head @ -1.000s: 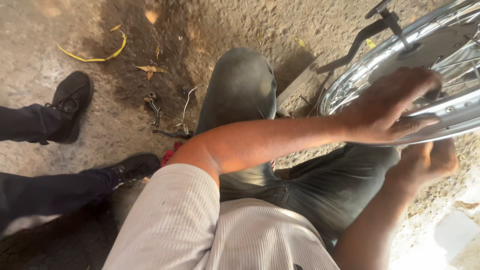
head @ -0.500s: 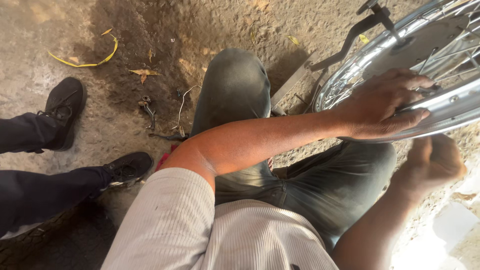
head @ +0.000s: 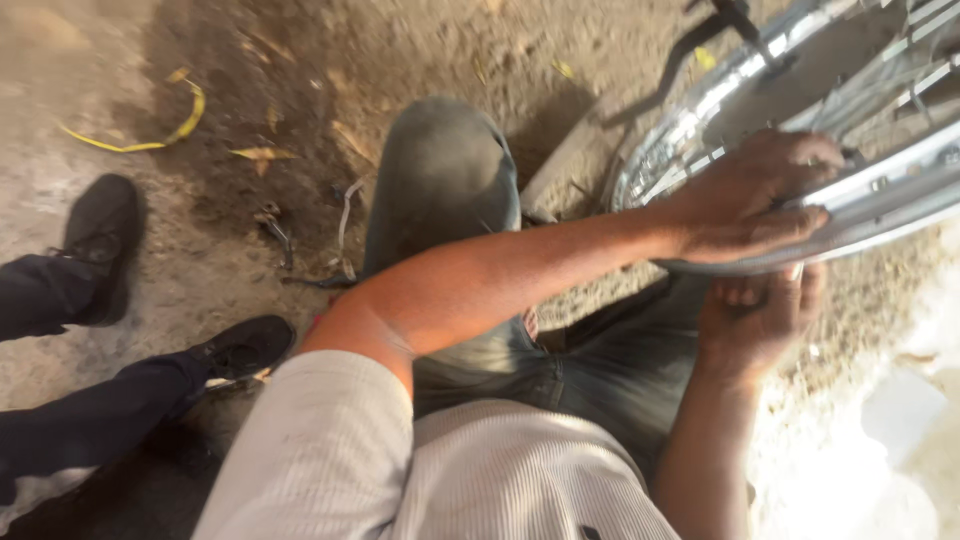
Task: The person sits on the ground and uses a metal tool to adjust the rim of a bicycle wheel mounted on a stand. They repeatedly press the tool against the rim and rotate the wheel to work on different sections.
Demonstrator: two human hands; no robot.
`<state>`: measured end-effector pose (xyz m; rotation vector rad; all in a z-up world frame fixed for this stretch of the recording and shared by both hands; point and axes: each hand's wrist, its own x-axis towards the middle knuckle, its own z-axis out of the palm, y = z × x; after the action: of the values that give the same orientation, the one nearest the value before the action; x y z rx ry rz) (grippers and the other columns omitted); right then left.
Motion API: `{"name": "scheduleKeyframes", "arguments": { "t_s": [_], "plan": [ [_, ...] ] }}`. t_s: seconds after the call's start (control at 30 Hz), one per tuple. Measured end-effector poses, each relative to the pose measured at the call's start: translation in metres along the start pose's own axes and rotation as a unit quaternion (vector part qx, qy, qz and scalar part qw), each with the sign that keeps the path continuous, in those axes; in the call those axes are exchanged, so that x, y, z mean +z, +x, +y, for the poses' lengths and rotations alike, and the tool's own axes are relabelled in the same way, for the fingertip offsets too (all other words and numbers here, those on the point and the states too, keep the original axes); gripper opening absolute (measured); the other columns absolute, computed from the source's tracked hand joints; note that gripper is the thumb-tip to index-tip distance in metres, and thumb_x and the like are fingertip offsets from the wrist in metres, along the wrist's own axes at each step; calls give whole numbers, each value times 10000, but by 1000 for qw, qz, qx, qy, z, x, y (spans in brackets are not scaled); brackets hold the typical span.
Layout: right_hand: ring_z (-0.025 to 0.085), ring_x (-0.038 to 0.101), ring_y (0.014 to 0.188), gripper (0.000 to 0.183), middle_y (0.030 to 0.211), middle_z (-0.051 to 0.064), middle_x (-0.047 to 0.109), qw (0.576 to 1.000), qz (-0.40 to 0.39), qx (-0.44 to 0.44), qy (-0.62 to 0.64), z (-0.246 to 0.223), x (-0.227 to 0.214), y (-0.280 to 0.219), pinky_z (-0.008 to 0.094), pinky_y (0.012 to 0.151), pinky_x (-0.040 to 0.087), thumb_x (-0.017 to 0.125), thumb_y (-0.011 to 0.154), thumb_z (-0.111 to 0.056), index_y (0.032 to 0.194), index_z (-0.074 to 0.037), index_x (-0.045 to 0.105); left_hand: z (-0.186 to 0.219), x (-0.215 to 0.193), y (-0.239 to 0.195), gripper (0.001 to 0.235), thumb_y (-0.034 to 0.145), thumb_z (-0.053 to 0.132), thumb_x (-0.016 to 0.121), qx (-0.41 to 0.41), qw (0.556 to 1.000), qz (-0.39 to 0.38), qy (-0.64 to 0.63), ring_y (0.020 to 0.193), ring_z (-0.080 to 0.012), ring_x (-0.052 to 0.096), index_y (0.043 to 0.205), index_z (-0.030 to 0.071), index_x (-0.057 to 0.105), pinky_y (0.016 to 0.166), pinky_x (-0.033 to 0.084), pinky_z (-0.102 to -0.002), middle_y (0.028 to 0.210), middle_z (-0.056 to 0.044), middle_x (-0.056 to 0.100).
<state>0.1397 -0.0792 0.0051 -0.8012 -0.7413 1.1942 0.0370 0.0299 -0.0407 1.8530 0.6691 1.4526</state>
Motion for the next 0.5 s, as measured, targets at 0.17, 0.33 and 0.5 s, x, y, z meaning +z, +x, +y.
{"name": "scheduleKeyframes", "arguments": {
  "t_s": [0.17, 0.33, 0.5],
  "plan": [
    [59, 472, 530, 77, 657, 3, 483, 992, -101, -71, -27, -22, -15, 27, 222, 522, 394, 597, 1142, -60, 1090, -28, 549, -2, -4, -4, 633, 1066, 589, 322, -2, 998, -38, 43, 1380, -292, 493, 1315, 143, 697, 1227, 412, -497, 1434, -115, 548],
    [108, 542, 645, 223, 833, 48, 554, 976, -115, -141, -117, -34, -17, 56, 243, 594, 471, 712, 1099, -78, 1212, 20, 547, 10, -4, 8, 620, 1058, 589, 366, -41, 998, -26, 43, 1414, -300, 477, 1323, 126, 681, 1241, 385, -503, 1462, -130, 537],
    [288, 640, 1198, 480, 1357, 193, 611, 907, -157, -233, -315, -45, -21, 102, 398, 1003, 557, 754, 1105, -178, 1445, 32, 489, 34, -13, 22, 678, 1044, 591, 448, -76, 996, -32, 21, 1465, -410, 382, 1433, 51, 574, 1191, 331, -561, 1533, -256, 442]
  ]
}}
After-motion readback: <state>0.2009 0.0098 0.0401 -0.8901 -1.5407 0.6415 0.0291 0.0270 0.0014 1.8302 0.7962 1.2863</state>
